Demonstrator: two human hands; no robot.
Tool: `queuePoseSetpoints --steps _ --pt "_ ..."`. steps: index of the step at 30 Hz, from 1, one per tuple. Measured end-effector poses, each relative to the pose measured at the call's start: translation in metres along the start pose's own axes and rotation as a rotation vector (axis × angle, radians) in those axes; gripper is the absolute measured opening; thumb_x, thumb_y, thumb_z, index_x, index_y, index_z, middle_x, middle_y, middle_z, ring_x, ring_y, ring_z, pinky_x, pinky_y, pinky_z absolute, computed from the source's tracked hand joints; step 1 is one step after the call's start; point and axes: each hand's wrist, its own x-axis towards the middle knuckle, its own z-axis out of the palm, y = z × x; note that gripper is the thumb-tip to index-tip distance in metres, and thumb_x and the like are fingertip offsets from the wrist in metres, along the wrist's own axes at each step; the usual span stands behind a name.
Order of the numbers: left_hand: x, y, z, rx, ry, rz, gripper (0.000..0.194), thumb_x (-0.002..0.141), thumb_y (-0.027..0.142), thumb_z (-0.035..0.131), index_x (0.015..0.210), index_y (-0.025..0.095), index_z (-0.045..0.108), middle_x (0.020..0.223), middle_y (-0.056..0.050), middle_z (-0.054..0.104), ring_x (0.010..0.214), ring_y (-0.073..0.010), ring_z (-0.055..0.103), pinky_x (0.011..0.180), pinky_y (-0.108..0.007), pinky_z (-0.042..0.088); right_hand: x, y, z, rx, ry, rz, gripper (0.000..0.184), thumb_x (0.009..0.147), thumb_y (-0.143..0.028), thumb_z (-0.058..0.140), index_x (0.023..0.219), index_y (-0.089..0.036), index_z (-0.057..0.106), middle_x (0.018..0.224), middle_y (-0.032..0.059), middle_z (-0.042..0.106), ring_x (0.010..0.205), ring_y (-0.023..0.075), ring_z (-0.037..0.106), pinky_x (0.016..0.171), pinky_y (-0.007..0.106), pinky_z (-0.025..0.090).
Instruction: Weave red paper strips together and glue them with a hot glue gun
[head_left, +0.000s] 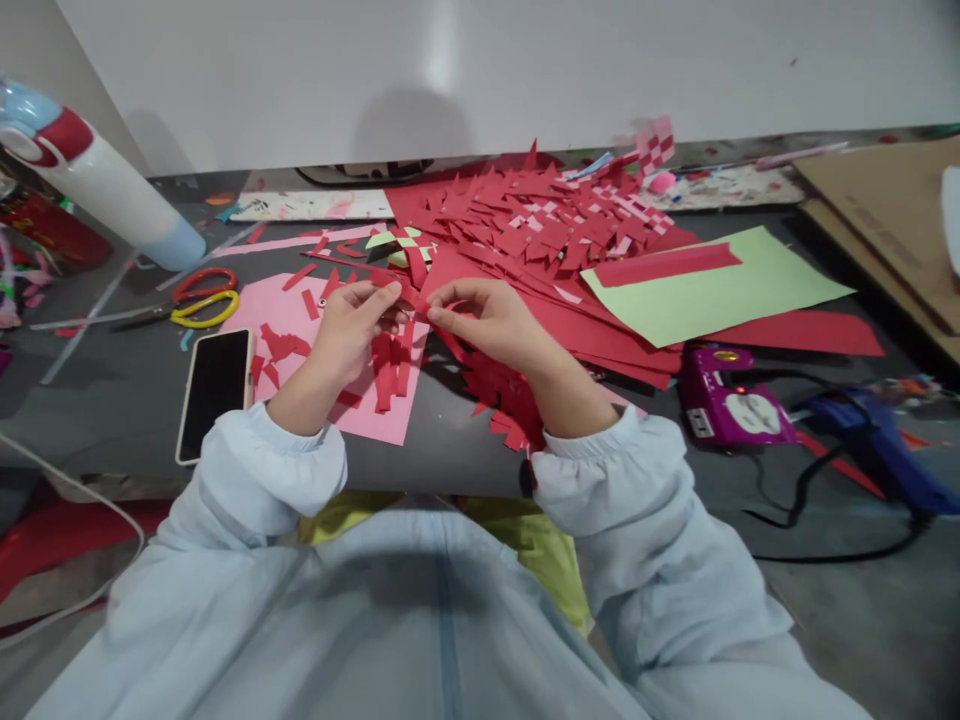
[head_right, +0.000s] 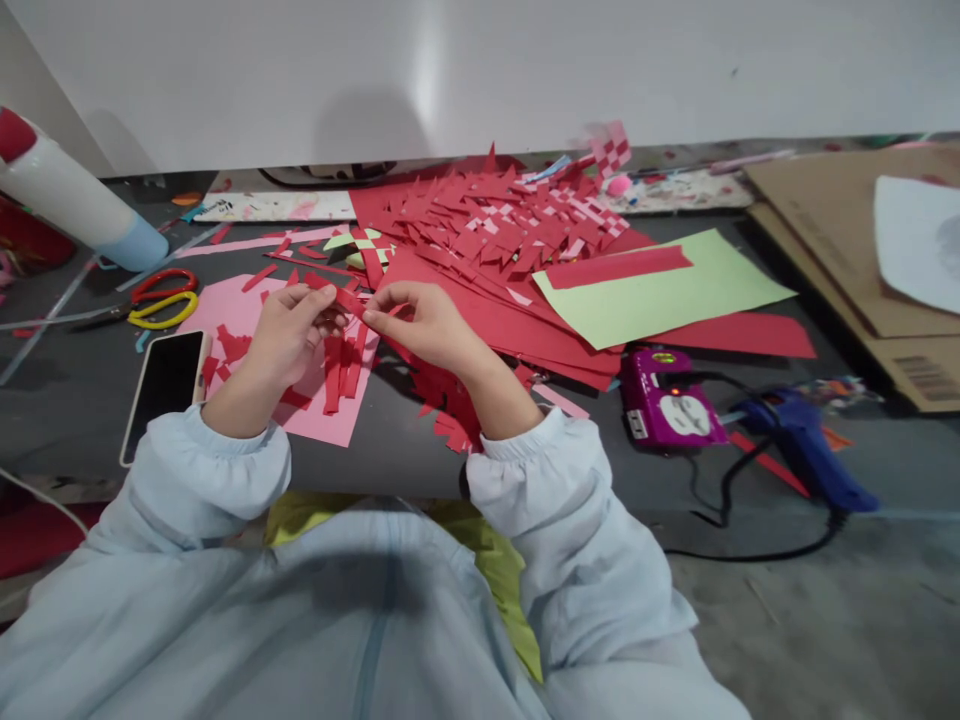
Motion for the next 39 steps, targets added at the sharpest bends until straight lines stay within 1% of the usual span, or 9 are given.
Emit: queuePoseSetpoints --steps 5,12,17,25,28,31,33,36,39 --pt "0.002 -0.001 -0.002 0.004 -0.012 -0.002 0.035 0.069 0.045 0.082 0.062 0.016 0.063 0.061 0.001 0.062 0.053 -0.0063 0.057 0.051 -0.018 0.044 0.001 0.002 0.002 0.049 0.000 0.051 0.026 0.074 -0.041 0.070 0.072 -0.016 0.062 0.067 -0.0001 0.061 0.061 0.0096 0.052 0.060 0.026 0.042" --pt "0.000 -0.001 -0.003 0.159 -0.071 0.000 0.037 0.061 0.041 0.088 0.059 0.016 0.060 0.054 0.004 0.055 0.049 -0.0056 0.049 0.048 -0.020 0.038 0.000 0.003 0.007 0.003 0.006 0.085 0.024 0.074 -0.039 0.070 0.071 -0.016 0.063 0.065 0.0014 0.064 0.058 0.0107 0.053 0.058 0.026 0.041" --pt "0.000 -0.001 -0.003 0.229 -0.037 0.028 0.037 0.065 0.041 0.085 0.058 0.015 0.060 0.054 0.002 0.058 0.051 -0.0071 0.052 0.050 -0.021 0.039 -0.001 0.000 0.005 0.019 0.005 0.130 0.021 0.071 -0.036 0.071 0.072 -0.015 0.067 0.065 0.0024 0.067 0.057 0.0110 0.056 0.058 0.026 0.041" --pt "0.006 -0.004 -0.006 0.109 0.068 0.125 0.042 0.065 0.045 0.085 0.058 0.017 0.054 0.052 0.005 0.054 0.050 -0.0062 0.052 0.052 -0.021 0.044 -0.001 0.005 -0.008 -0.078 -0.022 0.238 0.022 0.070 -0.037 0.073 0.066 -0.016 0.069 0.060 0.0028 0.067 0.054 0.0113 0.054 0.054 0.026 0.038" --pt "0.004 -0.001 -0.006 0.123 -0.035 0.162 0.035 0.063 0.040 0.087 0.065 0.016 0.061 0.060 0.003 0.062 0.055 -0.0073 0.057 0.056 -0.021 0.046 0.000 0.007 -0.007 -0.033 -0.014 0.242 0.022 0.072 -0.038 0.071 0.068 -0.016 0.070 0.063 0.0034 0.069 0.057 0.0118 0.056 0.056 0.026 0.042" --pt "-0.002 0.002 -0.005 0.147 -0.236 0.100 0.029 0.062 0.028 0.086 0.084 0.016 0.071 0.079 -0.002 0.071 0.071 -0.0118 0.066 0.068 -0.025 0.053 0.001 0.006 -0.005 0.003 0.022 0.250 0.023 0.070 -0.038 0.071 0.069 -0.016 0.070 0.064 0.0032 0.068 0.058 0.0115 0.056 0.059 0.026 0.045" --pt "-0.005 0.003 -0.004 0.170 -0.305 0.053 0.025 0.067 0.022 0.079 0.090 0.017 0.073 0.081 -0.003 0.072 0.072 -0.0125 0.067 0.070 -0.026 0.054 0.001 0.005 -0.005 -0.007 0.058 0.242 0.022 0.069 -0.038 0.071 0.068 -0.015 0.070 0.061 0.0019 0.066 0.056 0.0112 0.054 0.057 0.025 0.043" --pt "-0.004 0.002 -0.004 0.196 -0.226 0.063 0.018 0.075 0.022 0.070 0.092 0.017 0.073 0.077 -0.002 0.070 0.063 -0.0102 0.063 0.064 -0.025 0.052 0.000 0.002 -0.003 -0.007 0.074 0.221 0.021 0.069 -0.037 0.070 0.069 -0.015 0.070 0.059 0.0003 0.064 0.055 0.0108 0.052 0.054 0.025 0.041" --pt "-0.001 0.002 -0.005 0.225 -0.131 0.121 0.020 0.073 0.031 0.076 0.088 0.017 0.071 0.077 -0.001 0.068 0.064 -0.0095 0.060 0.063 -0.023 0.049 -0.001 0.001 -0.002 0.028 0.044 0.221 0.021 0.068 -0.036 0.071 0.070 -0.015 0.072 0.062 0.0003 0.065 0.056 0.0101 0.053 0.055 0.024 0.042"
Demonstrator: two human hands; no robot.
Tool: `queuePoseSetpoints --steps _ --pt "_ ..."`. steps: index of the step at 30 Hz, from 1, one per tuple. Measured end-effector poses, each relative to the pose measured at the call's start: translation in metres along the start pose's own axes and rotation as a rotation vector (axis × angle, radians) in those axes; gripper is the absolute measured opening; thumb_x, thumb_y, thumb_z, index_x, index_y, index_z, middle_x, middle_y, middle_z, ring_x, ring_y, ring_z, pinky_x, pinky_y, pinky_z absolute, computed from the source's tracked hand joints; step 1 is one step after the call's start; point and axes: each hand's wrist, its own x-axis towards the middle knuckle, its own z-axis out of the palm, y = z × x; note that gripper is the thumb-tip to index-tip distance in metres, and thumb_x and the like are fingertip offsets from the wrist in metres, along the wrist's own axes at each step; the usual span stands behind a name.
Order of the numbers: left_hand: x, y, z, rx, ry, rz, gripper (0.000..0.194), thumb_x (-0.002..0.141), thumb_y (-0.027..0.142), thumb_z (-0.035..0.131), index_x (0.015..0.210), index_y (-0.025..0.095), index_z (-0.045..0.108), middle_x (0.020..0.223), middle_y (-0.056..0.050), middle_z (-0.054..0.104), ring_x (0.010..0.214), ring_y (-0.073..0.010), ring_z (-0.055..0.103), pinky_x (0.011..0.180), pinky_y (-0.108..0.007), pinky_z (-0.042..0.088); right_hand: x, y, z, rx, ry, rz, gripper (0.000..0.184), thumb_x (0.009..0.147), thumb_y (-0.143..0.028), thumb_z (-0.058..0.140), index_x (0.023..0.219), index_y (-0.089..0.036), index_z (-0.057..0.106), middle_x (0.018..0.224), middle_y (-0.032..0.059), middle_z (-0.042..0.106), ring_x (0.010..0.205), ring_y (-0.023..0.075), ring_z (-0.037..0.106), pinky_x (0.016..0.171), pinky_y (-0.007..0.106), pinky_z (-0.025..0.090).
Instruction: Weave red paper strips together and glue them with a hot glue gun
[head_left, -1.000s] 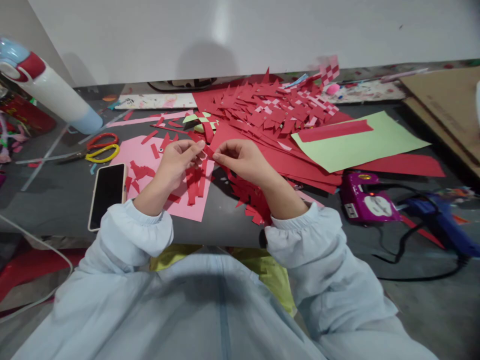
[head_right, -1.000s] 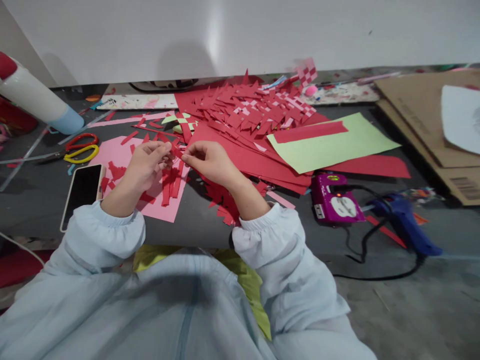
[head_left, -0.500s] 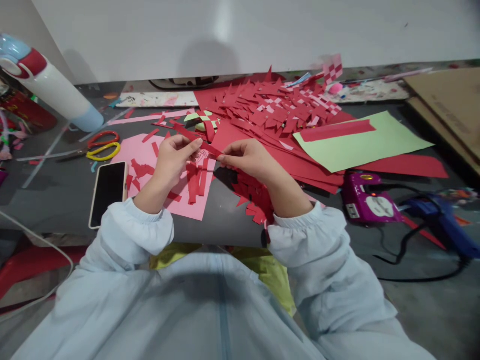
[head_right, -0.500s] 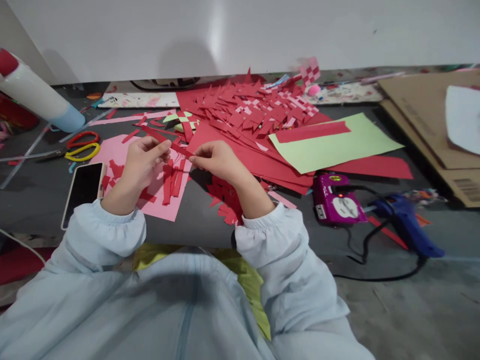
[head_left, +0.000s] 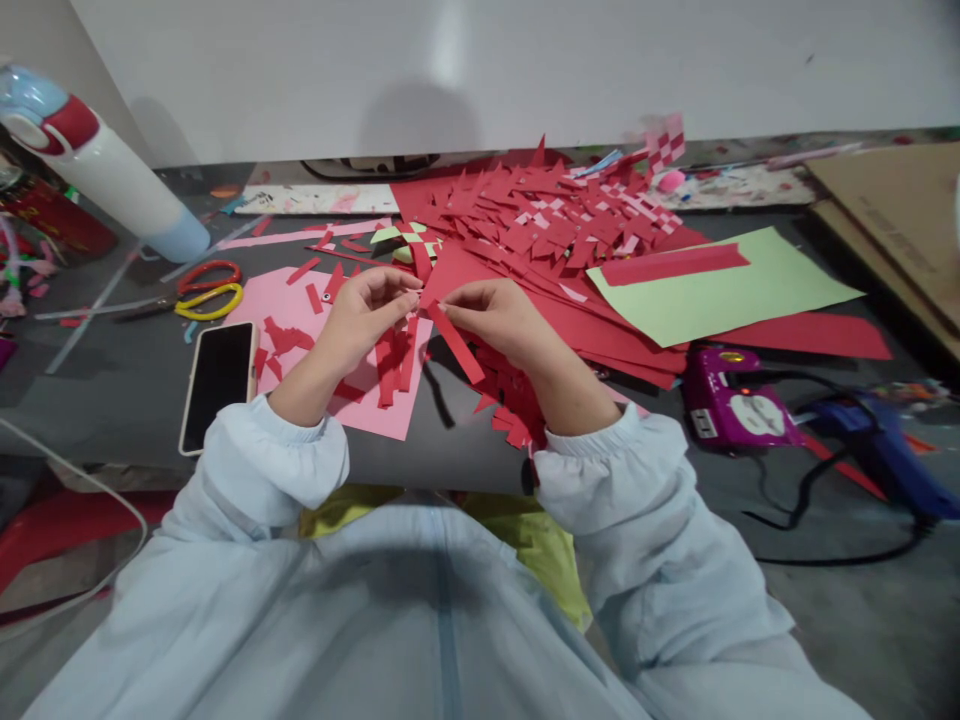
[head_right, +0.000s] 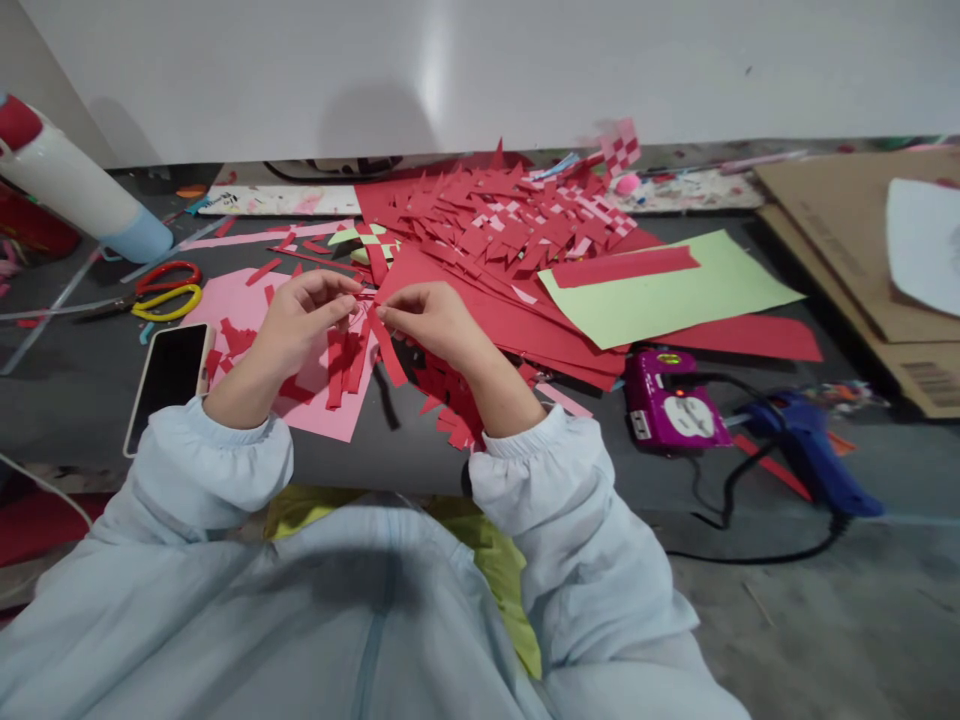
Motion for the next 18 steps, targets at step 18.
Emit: queuePoseSetpoints --steps 18 --pt "0.0005 -0.0007 -0.0001 0.194 0.066 -0.014 0.027 0.071 0.040 0.078 0.068 0.016 0.066 0.064 0.001 0.061 0.060 -0.0092 0.052 0.059 -0.023 0.041 -0.0031 -0.0019 0.0015 0.111 -0.196 0.000 0.050 0.074 -0.066 0.068 0.075 -0.016 0.072 0.072 0.0058 0.073 0.061 0.0128 0.061 0.059 0.025 0.048"
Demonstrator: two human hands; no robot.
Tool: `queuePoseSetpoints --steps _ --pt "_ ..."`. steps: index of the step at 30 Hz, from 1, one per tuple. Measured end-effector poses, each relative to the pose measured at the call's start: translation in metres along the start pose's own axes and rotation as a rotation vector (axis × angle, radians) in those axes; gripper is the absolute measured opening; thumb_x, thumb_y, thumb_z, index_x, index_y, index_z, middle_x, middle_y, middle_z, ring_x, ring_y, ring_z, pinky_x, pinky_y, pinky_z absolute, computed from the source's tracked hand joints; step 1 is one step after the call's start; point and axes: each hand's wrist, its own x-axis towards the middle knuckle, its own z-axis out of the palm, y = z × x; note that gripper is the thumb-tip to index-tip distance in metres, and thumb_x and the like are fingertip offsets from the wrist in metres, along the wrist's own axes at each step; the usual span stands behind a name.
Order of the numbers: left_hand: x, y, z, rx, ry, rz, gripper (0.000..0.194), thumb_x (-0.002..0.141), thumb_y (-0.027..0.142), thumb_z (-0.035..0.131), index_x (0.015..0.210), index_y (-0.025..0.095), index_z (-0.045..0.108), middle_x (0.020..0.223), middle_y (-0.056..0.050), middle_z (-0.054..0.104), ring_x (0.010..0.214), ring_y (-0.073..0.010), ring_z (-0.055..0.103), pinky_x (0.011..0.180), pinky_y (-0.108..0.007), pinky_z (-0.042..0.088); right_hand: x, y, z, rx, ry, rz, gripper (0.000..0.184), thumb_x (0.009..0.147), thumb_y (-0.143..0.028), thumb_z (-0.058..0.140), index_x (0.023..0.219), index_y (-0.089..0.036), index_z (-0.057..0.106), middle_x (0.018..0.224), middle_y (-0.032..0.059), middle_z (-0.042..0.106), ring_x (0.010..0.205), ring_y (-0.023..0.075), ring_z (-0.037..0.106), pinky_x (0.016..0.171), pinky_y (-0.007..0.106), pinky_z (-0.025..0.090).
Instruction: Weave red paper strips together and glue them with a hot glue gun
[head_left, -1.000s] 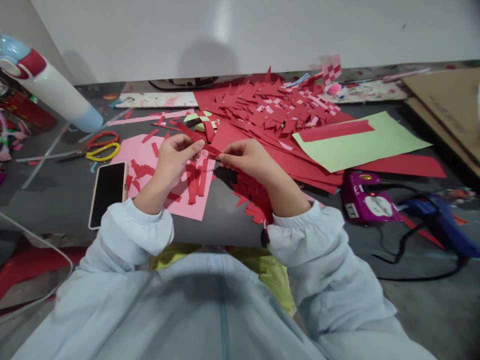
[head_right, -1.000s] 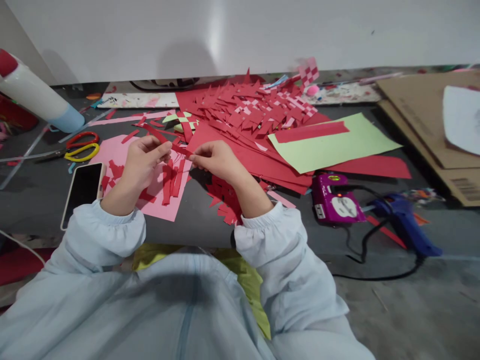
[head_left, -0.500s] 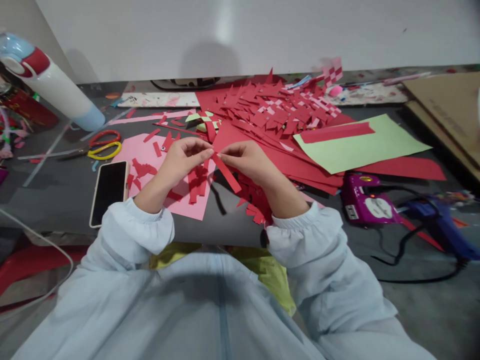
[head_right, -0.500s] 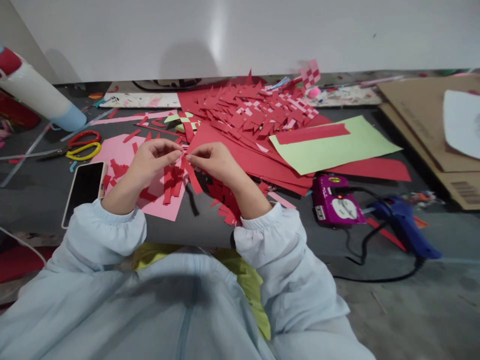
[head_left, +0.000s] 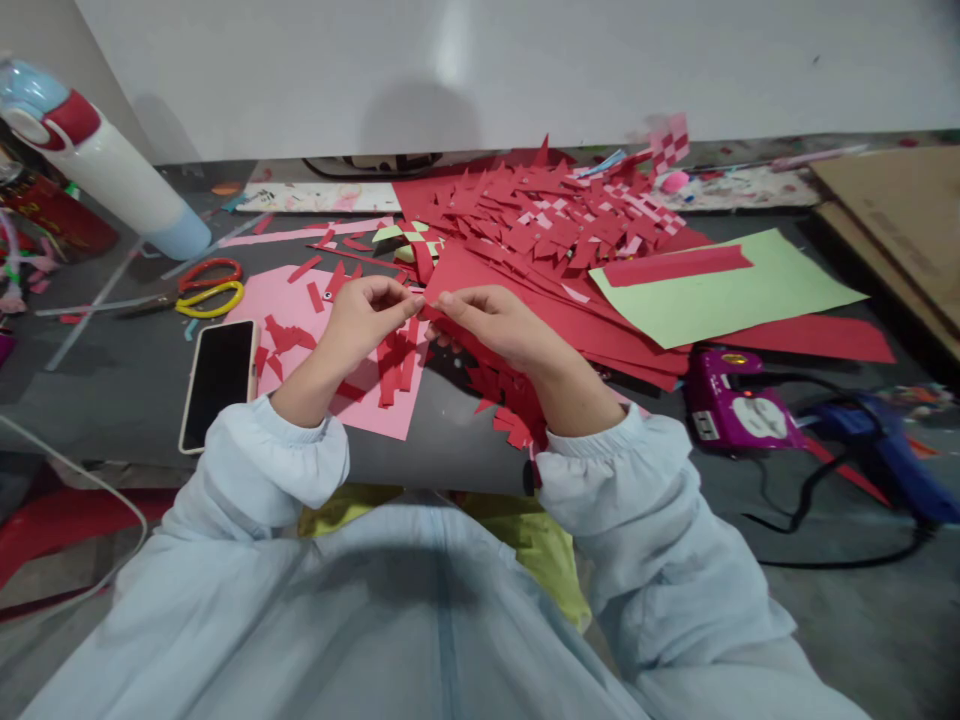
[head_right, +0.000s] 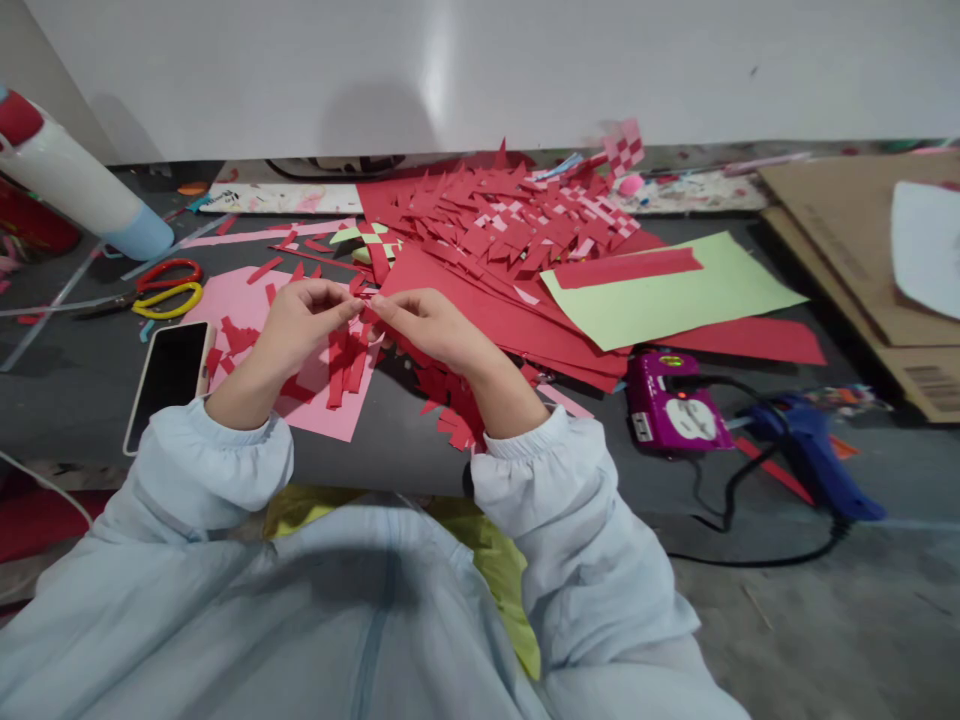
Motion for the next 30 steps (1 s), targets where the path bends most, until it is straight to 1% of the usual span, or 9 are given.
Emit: queuePoseSetpoints --steps 4,10,14,16,19,22,24,26,30 --pt "0.001 0.003 0.000 -0.076 0.032 -0.051 0.028 0.069 0.038 0.079 0.063 0.016 0.063 0.059 0.002 0.056 0.055 -0.0076 0.047 0.055 -0.023 0.037 -0.001 -0.003 -0.007 -0.028 0.000 0.047 0.037 0.066 -0.051 0.081 0.077 -0.016 0.073 0.072 0.0044 0.074 0.059 0.0116 0.061 0.058 0.024 0.049" --pt "0.003 0.005 -0.002 -0.199 0.043 -0.136 0.029 0.068 0.036 0.081 0.061 0.017 0.060 0.057 0.003 0.054 0.051 -0.0060 0.046 0.053 -0.022 0.039 -0.003 -0.007 -0.016 -0.012 0.117 0.061 0.029 0.063 -0.041 0.083 0.069 -0.016 0.070 0.062 0.0023 0.069 0.050 0.0087 0.053 0.049 0.022 0.044" --pt "0.003 0.007 -0.002 -0.273 0.000 -0.182 0.024 0.075 0.032 0.077 0.064 0.015 0.063 0.061 0.002 0.057 0.053 -0.0051 0.050 0.054 -0.019 0.041 -0.004 -0.008 -0.018 0.025 0.192 0.067 0.022 0.065 -0.035 0.081 0.066 -0.016 0.069 0.060 0.0015 0.066 0.048 0.0075 0.051 0.047 0.022 0.043" --pt "0.003 0.007 -0.003 -0.277 -0.010 -0.208 0.025 0.079 0.033 0.074 0.065 0.015 0.065 0.062 0.001 0.060 0.054 -0.0055 0.052 0.054 -0.019 0.043 -0.004 -0.008 -0.019 0.026 0.211 0.082 0.020 0.065 -0.032 0.080 0.064 -0.016 0.069 0.058 0.0014 0.065 0.047 0.0074 0.049 0.046 0.023 0.042" --pt "0.004 0.006 -0.004 -0.236 -0.028 -0.221 0.034 0.083 0.044 0.071 0.065 0.016 0.066 0.062 -0.001 0.062 0.052 -0.0066 0.054 0.054 -0.020 0.044 -0.003 -0.007 -0.017 0.006 0.218 0.104 0.018 0.066 -0.030 0.079 0.063 -0.016 0.068 0.055 0.0015 0.063 0.046 0.0084 0.049 0.046 0.024 0.041" --pt "0.004 0.004 -0.006 -0.134 -0.105 -0.152 0.038 0.075 0.050 0.076 0.062 0.016 0.065 0.060 -0.001 0.061 0.051 -0.0077 0.053 0.053 -0.022 0.043 -0.002 -0.007 -0.015 -0.021 0.208 0.114 0.018 0.066 -0.030 0.080 0.063 -0.016 0.069 0.054 0.0014 0.063 0.047 0.0093 0.050 0.047 0.025 0.040" --pt "0.003 0.005 -0.010 -0.060 -0.147 -0.112 0.035 0.070 0.047 0.081 0.061 0.016 0.066 0.059 -0.001 0.060 0.052 -0.0082 0.052 0.052 -0.023 0.042 -0.002 -0.007 -0.014 -0.035 0.190 0.123 0.019 0.066 -0.031 0.080 0.064 -0.015 0.069 0.056 0.0019 0.064 0.048 0.0095 0.050 0.048 0.025 0.040" --pt "0.002 0.007 -0.014 -0.005 -0.154 -0.101 0.030 0.070 0.041 0.081 0.060 0.016 0.068 0.057 -0.001 0.059 0.052 -0.0082 0.051 0.052 -0.023 0.041 -0.002 -0.008 -0.013 -0.039 0.179 0.130 0.020 0.066 -0.031 0.080 0.064 -0.015 0.069 0.057 0.0023 0.064 0.048 0.0093 0.050 0.049 0.025 0.041" --pt "0.004 0.011 -0.028 0.093 -0.130 -0.149 0.023 0.071 0.033 0.078 0.058 0.016 0.068 0.056 -0.001 0.060 0.049 -0.0081 0.049 0.048 -0.023 0.037 -0.003 -0.008 -0.012 -0.032 0.207 0.135 0.018 0.067 -0.028 0.079 0.061 -0.015 0.068 0.055 0.0019 0.064 0.047 0.0082 0.048 0.048 0.024 0.040"
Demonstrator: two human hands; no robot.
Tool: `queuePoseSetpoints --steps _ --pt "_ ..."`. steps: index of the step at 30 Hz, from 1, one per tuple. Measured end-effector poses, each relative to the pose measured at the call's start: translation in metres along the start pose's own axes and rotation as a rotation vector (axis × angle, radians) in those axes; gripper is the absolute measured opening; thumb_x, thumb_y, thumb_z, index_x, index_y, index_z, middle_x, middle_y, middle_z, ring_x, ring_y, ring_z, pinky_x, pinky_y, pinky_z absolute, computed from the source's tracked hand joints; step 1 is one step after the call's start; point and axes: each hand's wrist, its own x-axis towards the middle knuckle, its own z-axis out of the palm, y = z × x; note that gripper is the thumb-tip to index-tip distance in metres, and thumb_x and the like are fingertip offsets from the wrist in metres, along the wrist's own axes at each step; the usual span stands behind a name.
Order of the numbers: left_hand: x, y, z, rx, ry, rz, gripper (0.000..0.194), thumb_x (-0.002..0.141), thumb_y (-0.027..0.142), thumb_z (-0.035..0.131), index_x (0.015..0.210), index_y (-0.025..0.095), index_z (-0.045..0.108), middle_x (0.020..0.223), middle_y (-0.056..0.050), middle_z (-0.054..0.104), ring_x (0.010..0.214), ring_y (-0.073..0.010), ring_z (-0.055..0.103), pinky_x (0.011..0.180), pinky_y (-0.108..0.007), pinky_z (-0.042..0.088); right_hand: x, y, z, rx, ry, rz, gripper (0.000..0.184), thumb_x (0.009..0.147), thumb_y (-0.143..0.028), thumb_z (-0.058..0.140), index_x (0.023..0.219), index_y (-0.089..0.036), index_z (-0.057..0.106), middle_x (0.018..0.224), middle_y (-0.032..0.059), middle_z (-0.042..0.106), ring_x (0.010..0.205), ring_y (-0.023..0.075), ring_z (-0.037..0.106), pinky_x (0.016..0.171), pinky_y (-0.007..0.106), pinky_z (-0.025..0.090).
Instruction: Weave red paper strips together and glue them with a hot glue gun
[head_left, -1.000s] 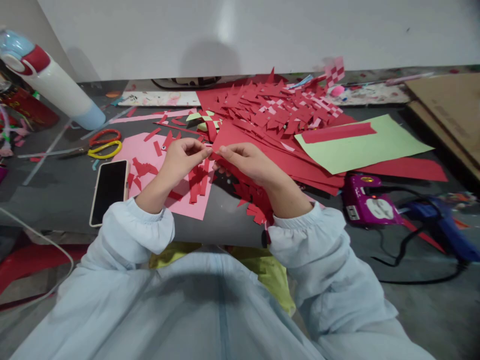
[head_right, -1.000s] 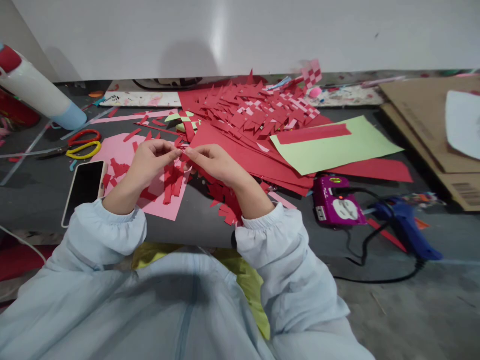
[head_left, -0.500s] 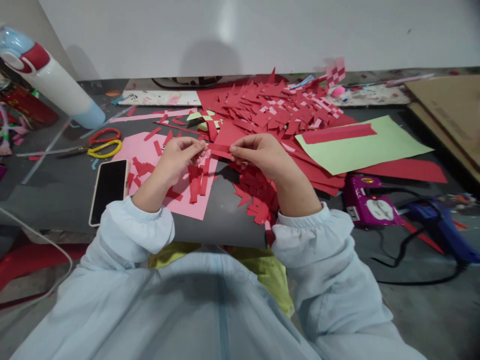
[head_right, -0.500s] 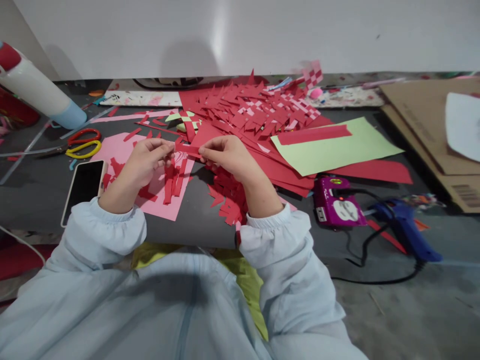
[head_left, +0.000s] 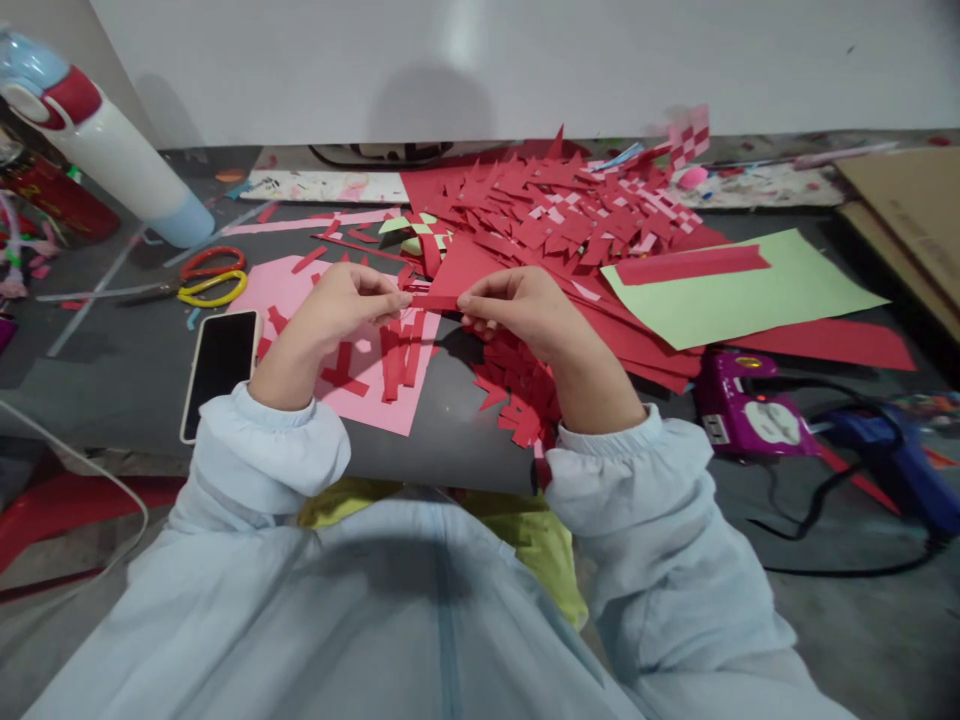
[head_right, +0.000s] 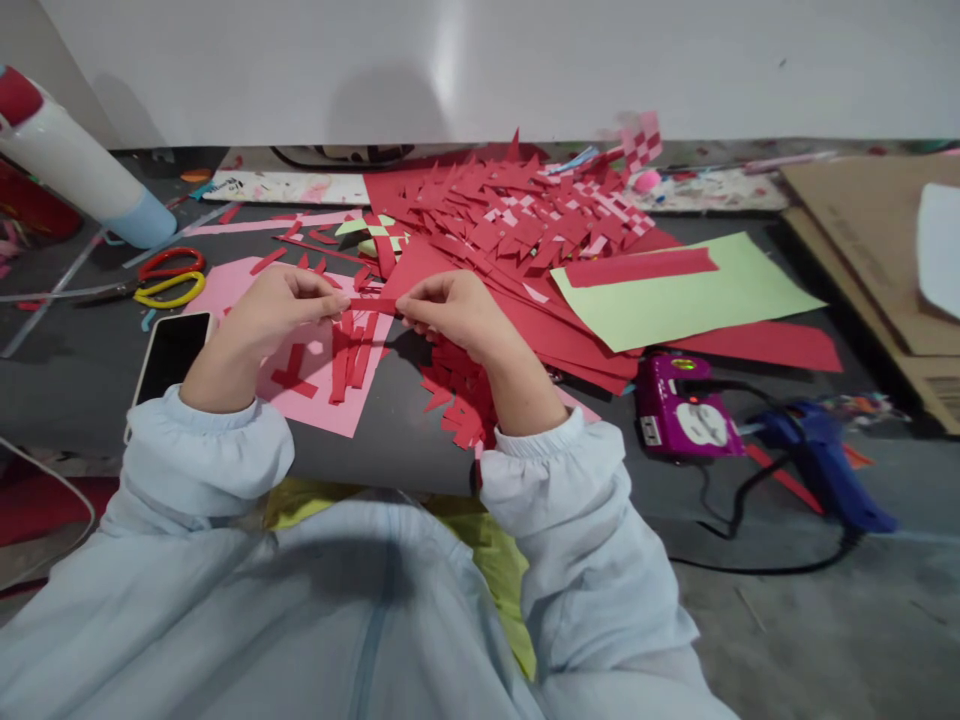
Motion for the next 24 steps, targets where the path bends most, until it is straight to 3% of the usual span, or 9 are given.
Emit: queuePoseSetpoints --steps 7,12,24 --pt "0.005 -0.007 -0.020 0.034 -0.073 -0.017 0.014 0.069 0.025 0.077 0.058 0.017 0.072 0.057 -0.005 0.064 0.051 -0.0116 0.056 0.047 -0.024 0.039 0.005 0.010 -0.003 0.000 0.008 0.012 0.018 0.066 -0.029 0.081 0.062 -0.016 0.069 0.057 0.0028 0.066 0.046 0.0083 0.050 0.046 0.023 0.041" --pt "0.006 -0.006 -0.021 0.032 -0.107 -0.126 0.013 0.070 0.022 0.078 0.060 0.015 0.075 0.059 -0.009 0.065 0.048 -0.0125 0.055 0.045 -0.026 0.037 0.008 0.011 -0.005 0.013 0.048 0.052 0.020 0.063 -0.029 0.083 0.062 -0.016 0.069 0.057 0.0044 0.067 0.047 0.0100 0.054 0.045 0.023 0.042" --pt "0.002 0.006 -0.020 0.048 -0.170 -0.233 0.017 0.080 0.013 0.067 0.065 0.015 0.074 0.060 -0.002 0.065 0.050 -0.0061 0.053 0.048 -0.019 0.037 0.004 0.008 -0.010 0.014 0.041 0.053 0.023 0.056 -0.033 0.086 0.062 -0.016 0.071 0.060 0.0050 0.071 0.050 0.0111 0.060 0.046 0.022 0.047"
